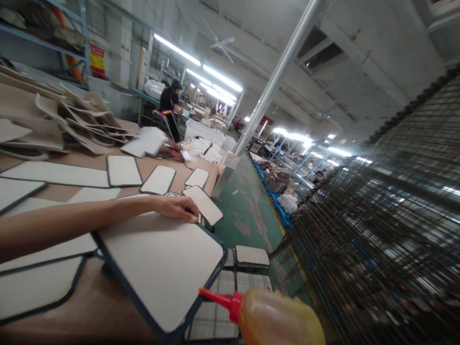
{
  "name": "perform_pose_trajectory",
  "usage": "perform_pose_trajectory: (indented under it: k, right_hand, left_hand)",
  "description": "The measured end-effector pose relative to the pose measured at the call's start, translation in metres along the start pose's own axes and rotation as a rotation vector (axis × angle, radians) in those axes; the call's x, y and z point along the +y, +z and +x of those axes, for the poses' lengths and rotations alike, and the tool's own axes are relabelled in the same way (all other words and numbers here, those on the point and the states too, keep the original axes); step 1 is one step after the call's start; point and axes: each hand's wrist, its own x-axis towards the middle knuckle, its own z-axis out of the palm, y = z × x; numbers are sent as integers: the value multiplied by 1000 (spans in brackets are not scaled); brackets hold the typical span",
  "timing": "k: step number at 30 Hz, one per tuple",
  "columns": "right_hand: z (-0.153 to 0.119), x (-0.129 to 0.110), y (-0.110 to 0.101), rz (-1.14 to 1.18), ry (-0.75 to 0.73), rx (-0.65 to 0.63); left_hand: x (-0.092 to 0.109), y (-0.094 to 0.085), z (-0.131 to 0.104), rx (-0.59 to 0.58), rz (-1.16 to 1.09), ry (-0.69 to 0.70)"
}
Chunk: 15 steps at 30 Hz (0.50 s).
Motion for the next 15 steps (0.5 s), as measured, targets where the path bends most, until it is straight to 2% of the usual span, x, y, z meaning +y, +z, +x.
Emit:
perform_pose_trajectory:
  k: [4, 7, 12, 15]
  right_hand:
    - [25, 33, -27, -129, -58, 9]
    - [26, 46, -36, -224, -82, -25]
    - [13, 36, -41, -162, -8, -114]
    - [13, 28, -38, -60, 3, -69]
  left_hand:
    - [1, 0, -5, 23, -67, -62]
    - [0, 0, -7, 21, -109, -93]
    - [0, 3, -9, 55, -147, -127]
    - [-2, 4, -10, 89, -170, -159]
